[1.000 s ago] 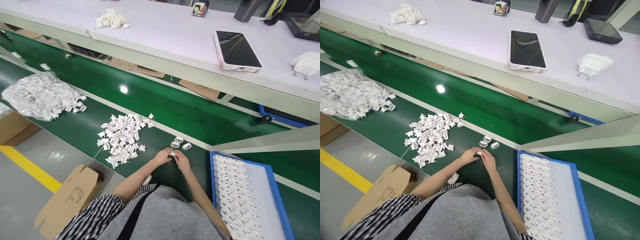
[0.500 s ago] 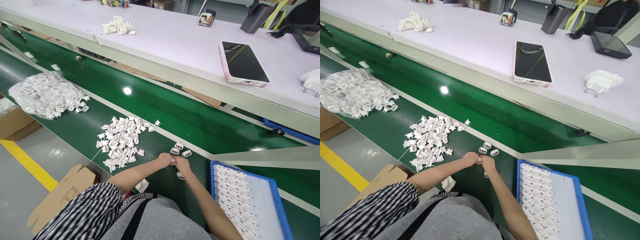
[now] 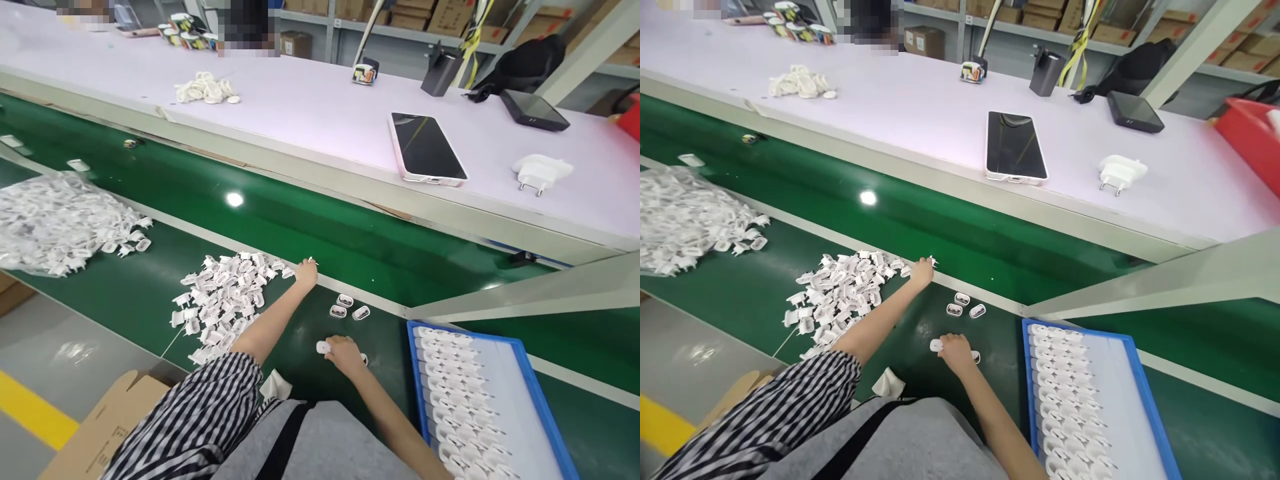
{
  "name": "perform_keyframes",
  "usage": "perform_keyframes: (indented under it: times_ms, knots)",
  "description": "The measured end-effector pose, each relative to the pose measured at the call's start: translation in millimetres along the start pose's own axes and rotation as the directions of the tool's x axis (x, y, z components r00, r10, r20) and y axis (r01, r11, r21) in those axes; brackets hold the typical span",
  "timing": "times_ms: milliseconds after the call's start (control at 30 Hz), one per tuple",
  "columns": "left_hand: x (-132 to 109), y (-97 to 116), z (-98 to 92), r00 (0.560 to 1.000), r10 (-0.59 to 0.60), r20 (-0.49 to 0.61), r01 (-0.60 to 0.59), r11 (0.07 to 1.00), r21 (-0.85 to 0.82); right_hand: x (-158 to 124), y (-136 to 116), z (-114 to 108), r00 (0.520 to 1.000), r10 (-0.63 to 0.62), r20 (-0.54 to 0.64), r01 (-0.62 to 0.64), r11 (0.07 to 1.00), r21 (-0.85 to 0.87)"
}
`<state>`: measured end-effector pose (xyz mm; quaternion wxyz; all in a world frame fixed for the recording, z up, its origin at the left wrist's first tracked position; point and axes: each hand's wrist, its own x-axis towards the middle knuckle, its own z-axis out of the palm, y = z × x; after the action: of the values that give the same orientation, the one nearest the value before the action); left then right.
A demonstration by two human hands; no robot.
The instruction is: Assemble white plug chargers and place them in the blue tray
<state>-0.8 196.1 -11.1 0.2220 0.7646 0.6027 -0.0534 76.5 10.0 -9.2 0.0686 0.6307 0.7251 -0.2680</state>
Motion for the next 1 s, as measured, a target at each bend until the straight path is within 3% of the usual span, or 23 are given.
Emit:
perform_keyframes:
  times_ms: [100,167,267,333,367,433,500,533,567,633,733,833,1000]
  knots:
    - [30,-4,-5.1,0.999,0.015,-0.044,-0.017,0.999,-0.037,-12,-2,4,0.997,0.046,-0.066,-0.041,0.996,0.079]
    - [35,-6,-4.4,0.995,0.056,-0.087,-0.067,0.99,-0.125,-22,7,-1,0.984,0.105,-0.141,-0.08,0.982,0.169]
    - [17,-6,-2.7,0.985,0.116,-0.13,-0.155,0.922,-0.355,-36,26,-14,0.93,0.238,-0.28,-0.109,0.907,0.407]
    - [-12,-2,1.2,0.964,0.262,-0.045,-0.244,0.804,-0.542,-42,36,-21,0.885,0.324,-0.335,-0.074,0.806,0.587]
    - [-30,2,4.8,0.928,0.37,0.029,-0.272,0.73,-0.627,-44,39,-22,0.871,0.35,-0.344,-0.04,0.75,0.66]
    - [-70,13,15.8,0.799,0.572,0.185,-0.263,0.61,-0.748,-49,43,-20,0.867,0.354,-0.351,0.033,0.662,0.749]
    - [-107,25,29.7,0.682,0.66,0.315,-0.199,0.582,-0.788,-54,45,-12,0.872,0.328,-0.364,0.078,0.64,0.764]
    - [-122,31,36.7,0.666,0.654,0.36,-0.168,0.602,-0.781,-58,47,-7,0.87,0.322,-0.373,0.081,0.653,0.753]
    - [-135,35,43.4,0.686,0.617,0.385,-0.149,0.637,-0.757,-61,49,0,0.865,0.323,-0.383,0.072,0.675,0.734]
    - [-153,42,54.6,0.787,0.484,0.382,-0.134,0.739,-0.66,-68,55,13,0.855,0.333,-0.398,0.037,0.726,0.687]
    - [-168,48,67.4,0.901,0.315,0.296,-0.158,0.877,-0.454,-73,59,29,0.852,0.317,-0.417,-0.013,0.809,0.588]
    - [-176,51,79.1,0.927,0.3,0.226,-0.215,0.917,-0.335,-72,58,37,0.867,0.249,-0.432,-0.039,0.898,0.439]
    - [-177,50,90.7,0.904,0.388,0.181,-0.349,0.913,-0.212,-67,56,40,0.9,0.152,-0.409,-0.032,0.958,0.285]
